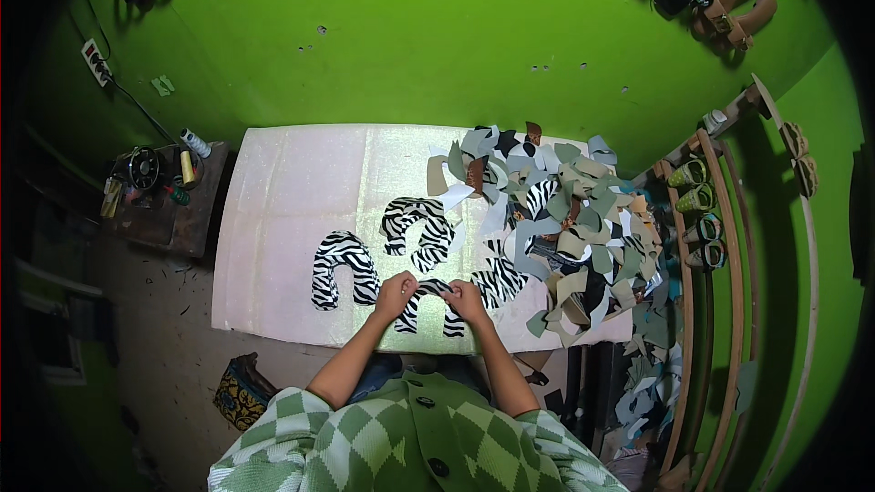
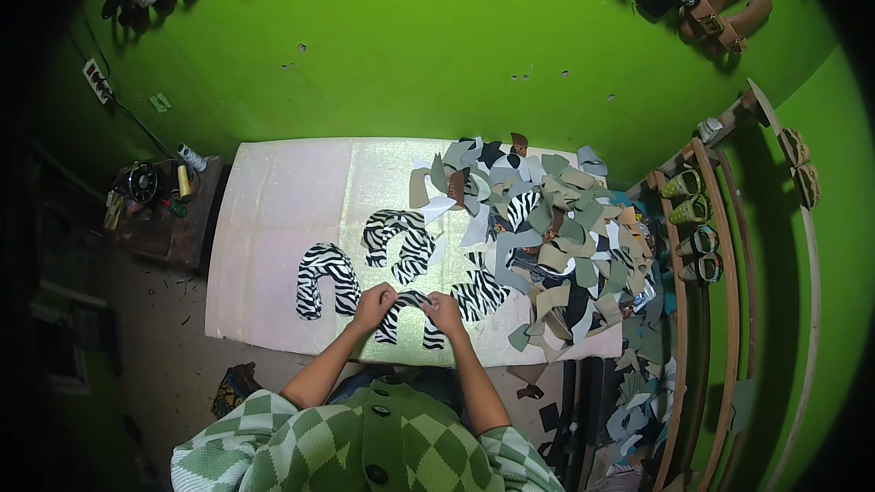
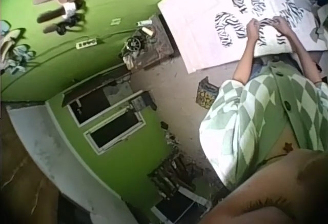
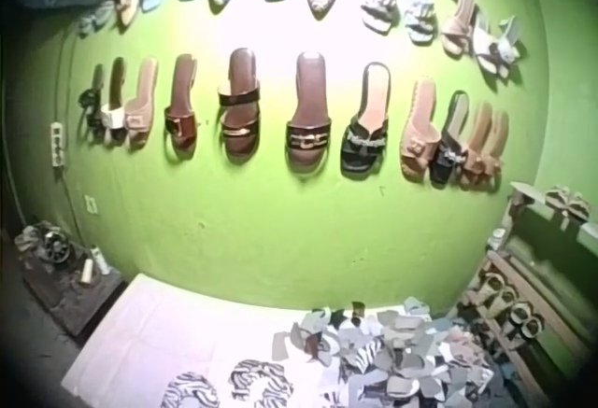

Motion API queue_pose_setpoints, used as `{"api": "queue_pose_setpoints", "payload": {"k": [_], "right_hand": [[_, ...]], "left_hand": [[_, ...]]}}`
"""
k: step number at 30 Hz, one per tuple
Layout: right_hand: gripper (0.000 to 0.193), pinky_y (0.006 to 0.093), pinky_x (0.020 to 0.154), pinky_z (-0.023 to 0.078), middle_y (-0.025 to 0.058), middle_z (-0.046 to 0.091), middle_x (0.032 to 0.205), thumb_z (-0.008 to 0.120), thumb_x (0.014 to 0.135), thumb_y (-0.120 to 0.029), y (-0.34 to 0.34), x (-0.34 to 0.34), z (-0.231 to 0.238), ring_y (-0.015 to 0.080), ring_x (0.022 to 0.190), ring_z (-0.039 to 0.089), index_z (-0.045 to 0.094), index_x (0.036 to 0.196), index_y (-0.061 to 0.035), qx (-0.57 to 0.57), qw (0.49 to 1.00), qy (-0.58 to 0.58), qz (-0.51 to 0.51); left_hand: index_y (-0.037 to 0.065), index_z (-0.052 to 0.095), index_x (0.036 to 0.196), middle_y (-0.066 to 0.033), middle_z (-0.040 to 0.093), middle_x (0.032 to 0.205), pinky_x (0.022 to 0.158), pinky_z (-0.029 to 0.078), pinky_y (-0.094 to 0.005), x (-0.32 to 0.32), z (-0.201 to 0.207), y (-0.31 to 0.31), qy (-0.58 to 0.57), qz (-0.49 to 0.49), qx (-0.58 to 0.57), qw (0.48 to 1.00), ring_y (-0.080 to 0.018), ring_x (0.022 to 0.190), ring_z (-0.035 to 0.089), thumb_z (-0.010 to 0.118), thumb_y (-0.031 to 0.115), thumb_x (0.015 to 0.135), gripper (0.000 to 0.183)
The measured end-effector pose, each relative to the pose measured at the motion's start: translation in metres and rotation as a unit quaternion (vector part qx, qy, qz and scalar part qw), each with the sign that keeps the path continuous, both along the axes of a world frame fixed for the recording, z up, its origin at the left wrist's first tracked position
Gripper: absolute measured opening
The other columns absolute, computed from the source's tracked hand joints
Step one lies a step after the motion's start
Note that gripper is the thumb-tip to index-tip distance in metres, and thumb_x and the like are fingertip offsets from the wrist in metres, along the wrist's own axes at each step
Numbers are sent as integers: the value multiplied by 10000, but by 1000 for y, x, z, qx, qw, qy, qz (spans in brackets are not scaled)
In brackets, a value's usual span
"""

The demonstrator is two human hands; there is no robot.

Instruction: Sorting zebra-patterned and solid-colored shoe material components on a workbench.

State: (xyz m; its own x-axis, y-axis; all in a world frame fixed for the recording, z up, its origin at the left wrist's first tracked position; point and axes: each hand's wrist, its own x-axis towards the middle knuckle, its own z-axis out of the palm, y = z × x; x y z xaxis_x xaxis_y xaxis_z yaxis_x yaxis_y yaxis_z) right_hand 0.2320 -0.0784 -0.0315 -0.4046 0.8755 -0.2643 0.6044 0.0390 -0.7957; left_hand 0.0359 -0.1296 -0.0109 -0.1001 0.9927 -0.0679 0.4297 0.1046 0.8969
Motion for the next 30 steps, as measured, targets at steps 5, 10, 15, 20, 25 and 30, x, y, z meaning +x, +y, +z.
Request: {"api": "queue_pose_setpoints", "payload": {"k": [5,10,15,20,25,30], "right_hand": [[163,226,523,423,57,614,621,663,786,-127,5,5,-13,82,532,536,652,832,29,52,992,68,-97],[187,219,545,437,59,628,669,698,737,-98,19,0,-2,77,571,545,663,873,24,35,989,63,-127],[179,242,614,496,85,661,690,745,658,-83,26,9,-11,143,610,623,679,814,-23,-23,986,84,-145],[180,228,564,464,46,633,650,765,653,-93,19,6,-8,99,571,568,663,772,-5,-23,989,20,-146],[190,243,557,465,59,634,636,777,642,-119,15,6,-10,113,556,572,649,725,-6,-2,986,12,-169],[188,248,556,468,58,633,628,775,642,-127,16,6,-10,113,556,573,647,710,-7,1,987,0,-160]], "left_hand": [[5,604,822,-63,594,661,584,450,-234,3,-4,10,-29,39,-27,998,-105,585,532,649,75,783,92],[1,607,829,-49,600,675,581,451,-224,6,-8,19,-50,74,-11,996,-91,597,535,658,43,766,91],[1,607,854,-61,635,727,612,483,-221,3,-19,23,-107,94,-37,989,-99,641,592,674,-5,733,139],[4,605,842,-64,639,729,618,491,-224,-2,-38,15,-102,111,-62,987,-104,648,598,697,5,713,159],[3,589,844,-74,643,727,619,498,-232,2,-39,14,-108,126,-68,984,-116,658,612,707,3,693,191],[5,587,841,-85,646,730,620,501,-239,1,-37,15,-95,133,-64,985,-126,656,618,708,2,686,197]]}}
